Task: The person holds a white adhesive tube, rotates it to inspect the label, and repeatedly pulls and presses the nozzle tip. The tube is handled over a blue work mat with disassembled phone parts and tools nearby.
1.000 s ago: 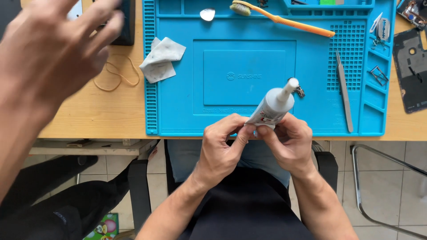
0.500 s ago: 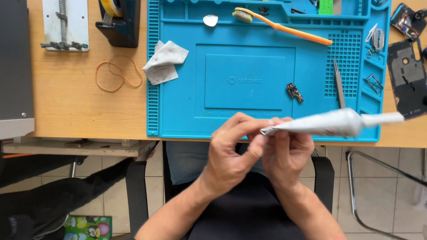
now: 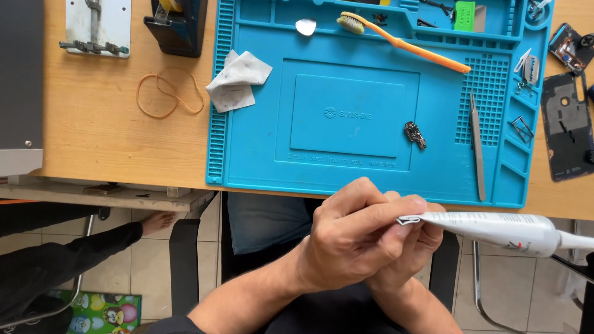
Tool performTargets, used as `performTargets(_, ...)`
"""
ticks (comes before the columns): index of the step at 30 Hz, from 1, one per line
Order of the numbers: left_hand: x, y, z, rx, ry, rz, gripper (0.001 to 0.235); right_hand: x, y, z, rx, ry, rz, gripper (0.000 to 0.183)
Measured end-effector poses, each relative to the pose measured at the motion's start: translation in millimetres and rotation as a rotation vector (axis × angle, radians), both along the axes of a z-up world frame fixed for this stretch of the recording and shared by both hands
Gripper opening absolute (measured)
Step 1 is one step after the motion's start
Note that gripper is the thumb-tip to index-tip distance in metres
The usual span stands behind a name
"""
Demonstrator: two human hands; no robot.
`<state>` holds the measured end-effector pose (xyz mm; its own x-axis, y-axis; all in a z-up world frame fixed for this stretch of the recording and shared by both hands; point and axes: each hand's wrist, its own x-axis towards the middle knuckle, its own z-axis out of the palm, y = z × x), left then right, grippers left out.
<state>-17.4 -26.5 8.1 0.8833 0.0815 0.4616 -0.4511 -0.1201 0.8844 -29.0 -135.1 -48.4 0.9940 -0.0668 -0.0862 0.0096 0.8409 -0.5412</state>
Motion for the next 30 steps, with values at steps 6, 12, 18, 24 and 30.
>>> performTargets(6, -2, -2, -2, -0.031, -0.046, -0.006, 0.021, -3, 7, 9, -0.215, -0.087, -0.009, 0.025)
performTargets(12, 1, -3, -10, -0.039, -0.077, 0.023, 0.021, 3, 3, -1, -0.121, -0.100, -0.043, 0.028)
performTargets(18, 9, 31, 1, 0.074, 0.040, -0.230, 0.031, 19, -14, -1, -0.850, -0.236, -0.202, 0.027)
performTargets(24, 14, 31, 3, 0.001, 0.105, -0.124, 0.009, 10, -35, -32, -0.889, -0.306, -0.010, 0.032)
performTargets(30, 9, 22, -4, -0.115, 0.213, -0.025, 0.012, 9, -31, -34, -1.092, -0.290, -0.141, 0.031)
